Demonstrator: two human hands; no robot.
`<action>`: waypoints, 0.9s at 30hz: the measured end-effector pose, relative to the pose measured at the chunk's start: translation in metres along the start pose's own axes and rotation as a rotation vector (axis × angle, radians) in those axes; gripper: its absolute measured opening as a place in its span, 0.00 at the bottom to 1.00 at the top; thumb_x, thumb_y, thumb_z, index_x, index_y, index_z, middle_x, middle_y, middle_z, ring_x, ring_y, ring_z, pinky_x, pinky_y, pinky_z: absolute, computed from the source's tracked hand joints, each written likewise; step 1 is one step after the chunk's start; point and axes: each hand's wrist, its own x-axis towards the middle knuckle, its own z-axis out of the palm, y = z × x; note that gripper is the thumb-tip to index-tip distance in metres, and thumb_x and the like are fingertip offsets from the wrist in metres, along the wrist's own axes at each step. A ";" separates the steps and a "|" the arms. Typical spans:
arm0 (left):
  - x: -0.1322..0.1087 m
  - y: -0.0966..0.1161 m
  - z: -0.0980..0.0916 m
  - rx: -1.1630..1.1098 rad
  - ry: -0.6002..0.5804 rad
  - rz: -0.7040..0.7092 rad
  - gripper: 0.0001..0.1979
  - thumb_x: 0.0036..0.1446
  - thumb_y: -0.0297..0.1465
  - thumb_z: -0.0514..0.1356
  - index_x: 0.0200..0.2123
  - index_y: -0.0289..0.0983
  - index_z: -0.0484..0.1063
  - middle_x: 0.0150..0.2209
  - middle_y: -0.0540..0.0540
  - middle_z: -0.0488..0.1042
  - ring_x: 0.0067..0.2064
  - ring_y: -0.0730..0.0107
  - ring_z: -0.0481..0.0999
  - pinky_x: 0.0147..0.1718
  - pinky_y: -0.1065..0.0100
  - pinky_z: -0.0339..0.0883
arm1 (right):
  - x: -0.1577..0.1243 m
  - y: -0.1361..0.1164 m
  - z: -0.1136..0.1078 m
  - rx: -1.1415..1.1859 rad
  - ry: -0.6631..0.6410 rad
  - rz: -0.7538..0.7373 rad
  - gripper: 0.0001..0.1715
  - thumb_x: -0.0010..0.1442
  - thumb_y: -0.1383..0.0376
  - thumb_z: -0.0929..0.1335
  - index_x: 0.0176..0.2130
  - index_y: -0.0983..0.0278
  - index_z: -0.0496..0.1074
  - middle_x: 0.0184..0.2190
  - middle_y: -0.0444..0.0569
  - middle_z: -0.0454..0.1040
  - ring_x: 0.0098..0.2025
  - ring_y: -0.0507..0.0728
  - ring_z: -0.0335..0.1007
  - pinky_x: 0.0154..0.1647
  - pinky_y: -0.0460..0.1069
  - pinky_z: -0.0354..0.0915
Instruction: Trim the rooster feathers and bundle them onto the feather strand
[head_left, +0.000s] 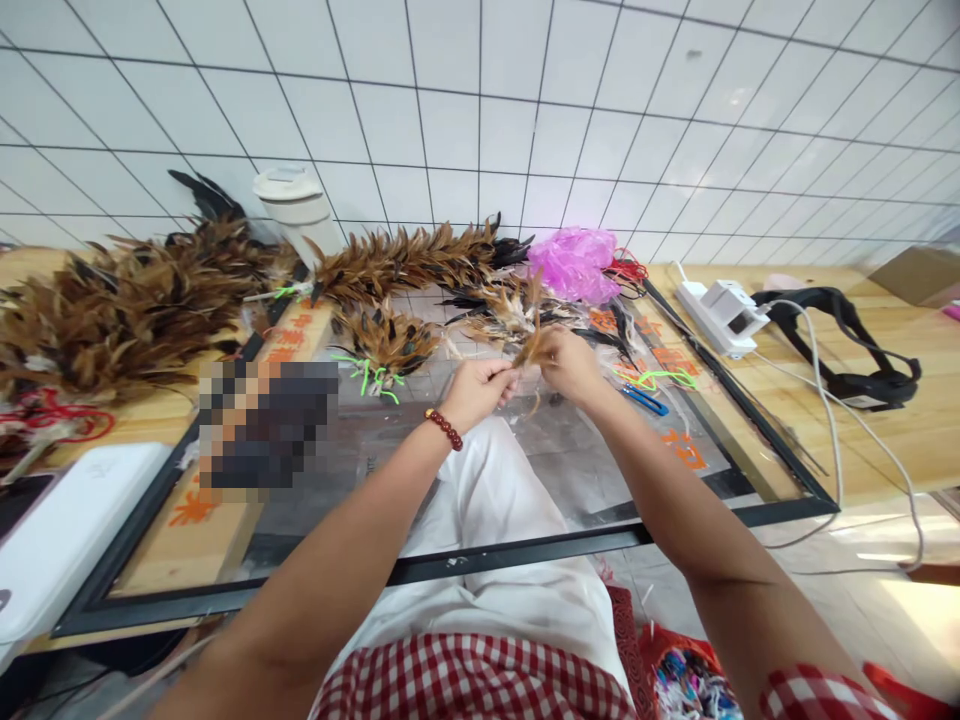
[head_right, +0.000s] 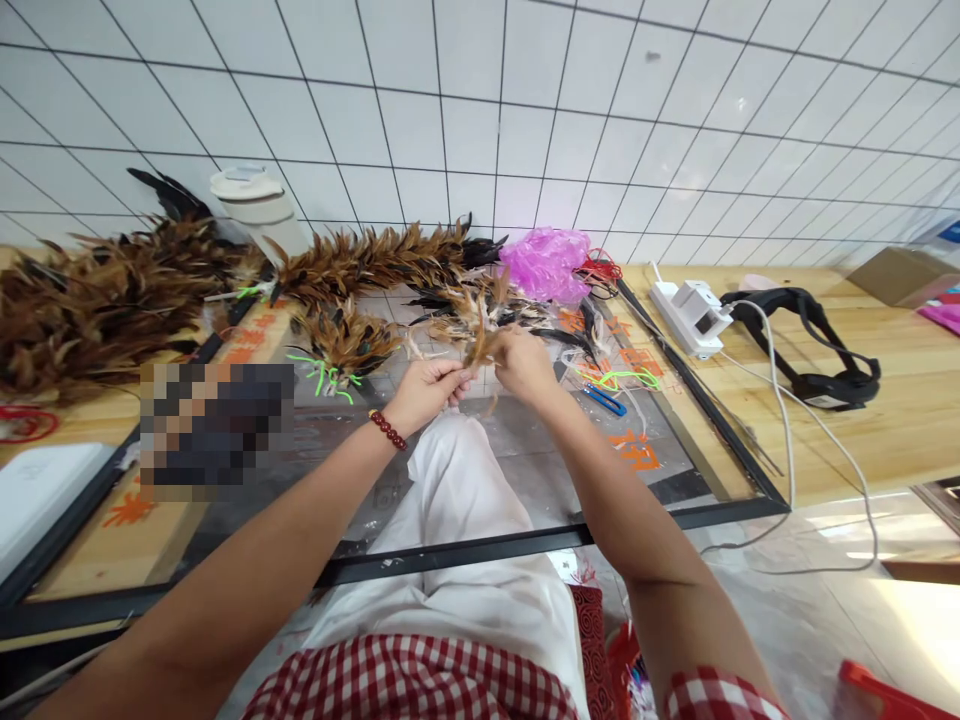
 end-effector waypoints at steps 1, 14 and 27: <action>0.001 0.002 -0.001 -0.064 0.084 0.054 0.07 0.47 0.27 0.64 0.20 0.34 0.72 0.17 0.52 0.69 0.17 0.81 0.66 0.16 0.78 0.61 | 0.005 -0.002 0.002 -0.045 -0.006 0.051 0.12 0.54 0.73 0.62 0.33 0.62 0.73 0.36 0.52 0.74 0.41 0.59 0.68 0.42 0.51 0.62; 0.027 0.003 -0.048 -0.260 0.690 0.320 0.09 0.53 0.36 0.61 0.29 0.36 0.70 0.21 0.55 0.69 0.17 0.83 0.66 0.17 0.78 0.58 | 0.076 -0.081 0.065 0.050 -0.207 0.195 0.08 0.48 0.68 0.71 0.21 0.65 0.70 0.21 0.50 0.70 0.29 0.55 0.66 0.31 0.50 0.59; 0.013 0.005 -0.025 -0.446 0.353 -0.105 0.05 0.52 0.28 0.63 0.29 0.31 0.71 0.28 0.44 0.77 0.29 0.74 0.77 0.31 0.73 0.71 | 0.033 -0.026 0.008 1.307 -0.137 0.382 0.21 0.38 0.54 0.77 0.25 0.65 0.69 0.18 0.38 0.64 0.19 0.44 0.54 0.20 0.42 0.52</action>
